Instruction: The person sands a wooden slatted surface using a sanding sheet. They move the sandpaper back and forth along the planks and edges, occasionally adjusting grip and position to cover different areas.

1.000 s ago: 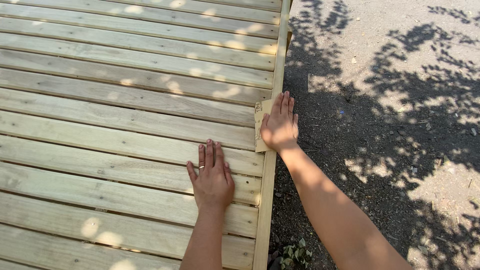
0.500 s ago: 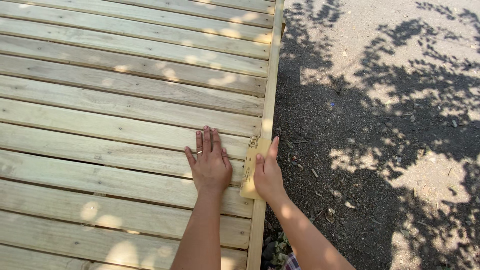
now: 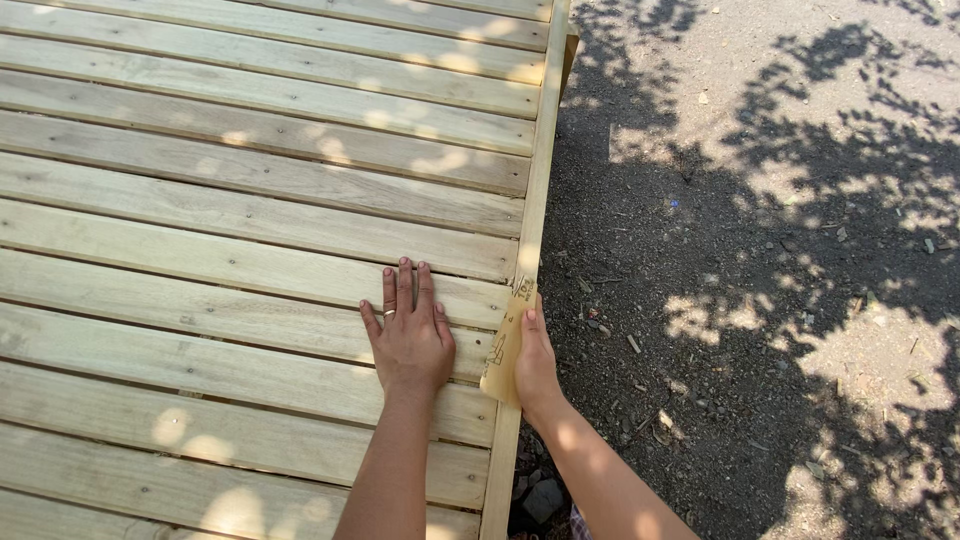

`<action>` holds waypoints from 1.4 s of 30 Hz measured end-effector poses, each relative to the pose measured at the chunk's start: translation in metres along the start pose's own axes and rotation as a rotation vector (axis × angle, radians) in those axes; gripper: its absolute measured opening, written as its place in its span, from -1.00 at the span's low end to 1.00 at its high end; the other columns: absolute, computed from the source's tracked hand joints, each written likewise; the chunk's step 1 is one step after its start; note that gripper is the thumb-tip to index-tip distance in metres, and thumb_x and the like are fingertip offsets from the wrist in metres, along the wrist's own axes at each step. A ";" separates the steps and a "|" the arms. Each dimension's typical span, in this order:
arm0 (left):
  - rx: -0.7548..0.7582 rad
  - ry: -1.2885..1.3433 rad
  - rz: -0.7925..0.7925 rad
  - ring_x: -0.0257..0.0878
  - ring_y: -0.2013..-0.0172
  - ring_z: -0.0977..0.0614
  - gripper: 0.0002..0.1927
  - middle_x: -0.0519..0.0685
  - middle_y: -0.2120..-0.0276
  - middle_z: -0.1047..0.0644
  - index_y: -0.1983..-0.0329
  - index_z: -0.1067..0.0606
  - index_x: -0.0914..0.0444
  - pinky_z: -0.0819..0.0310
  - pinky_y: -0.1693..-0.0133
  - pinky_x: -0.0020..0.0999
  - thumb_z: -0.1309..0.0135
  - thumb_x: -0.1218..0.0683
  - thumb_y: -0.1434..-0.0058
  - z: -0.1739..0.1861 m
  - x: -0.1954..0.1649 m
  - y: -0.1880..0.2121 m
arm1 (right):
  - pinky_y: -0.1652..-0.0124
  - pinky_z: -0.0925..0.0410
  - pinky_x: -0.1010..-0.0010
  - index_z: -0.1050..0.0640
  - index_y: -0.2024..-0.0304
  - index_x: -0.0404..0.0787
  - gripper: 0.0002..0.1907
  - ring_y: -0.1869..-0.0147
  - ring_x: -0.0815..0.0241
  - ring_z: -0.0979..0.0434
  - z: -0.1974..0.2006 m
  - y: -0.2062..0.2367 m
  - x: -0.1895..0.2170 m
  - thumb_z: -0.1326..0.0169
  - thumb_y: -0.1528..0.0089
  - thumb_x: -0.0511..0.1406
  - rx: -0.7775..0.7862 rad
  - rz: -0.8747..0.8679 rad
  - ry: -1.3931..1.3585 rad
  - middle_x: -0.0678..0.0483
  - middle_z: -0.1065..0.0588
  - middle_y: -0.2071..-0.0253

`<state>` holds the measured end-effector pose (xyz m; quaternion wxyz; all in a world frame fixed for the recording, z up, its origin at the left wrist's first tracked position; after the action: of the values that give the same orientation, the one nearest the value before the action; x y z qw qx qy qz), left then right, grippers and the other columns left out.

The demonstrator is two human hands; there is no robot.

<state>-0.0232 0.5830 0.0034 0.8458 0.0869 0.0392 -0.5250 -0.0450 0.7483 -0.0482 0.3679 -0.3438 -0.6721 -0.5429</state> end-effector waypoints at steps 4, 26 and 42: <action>0.032 -0.046 0.031 -0.25 -0.49 0.16 -0.35 -0.23 -0.54 0.15 -0.56 0.13 -0.10 0.41 -0.41 0.09 0.49 -0.09 -0.38 -0.003 0.003 -0.003 | -0.31 -0.27 0.09 0.24 -0.53 0.10 -0.26 -0.46 -0.09 -0.29 -0.012 -0.129 0.080 0.38 -0.36 0.02 0.010 -0.048 -0.092 -0.10 -0.22 -0.45; 0.013 0.070 0.026 -0.26 -0.51 0.13 -0.35 -0.23 -0.55 0.11 -0.56 0.06 -0.11 0.41 -0.44 0.07 0.39 -0.09 -0.38 0.003 0.007 -0.009 | -0.34 -0.12 0.04 0.46 -0.46 -0.34 -0.06 -0.56 -0.57 0.47 -0.024 0.011 0.052 0.17 -0.25 -0.51 0.001 0.506 0.816 -0.61 0.50 -0.46; 0.012 0.096 0.020 -0.22 -0.52 0.13 -0.37 -0.19 -0.55 0.10 -0.57 0.05 -0.07 0.42 -0.44 0.10 0.41 -0.11 -0.41 0.002 0.005 -0.004 | -0.26 -0.27 0.01 0.45 -0.48 -0.36 -0.04 -0.56 -0.67 0.37 -0.035 -0.012 0.099 0.18 -0.22 -0.53 -0.050 0.562 0.904 -0.66 0.34 -0.46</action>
<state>-0.0248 0.5763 0.0045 0.8476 0.1172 0.0756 -0.5120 -0.0999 0.7180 0.0365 0.7437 -0.2510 -0.3153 -0.5334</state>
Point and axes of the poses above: each hand's wrist, its own y-axis away from the middle knuckle, its own z-axis out of the back of the hand, x = y × z, the point moved 2 cm from there along -y, towards the middle knuckle
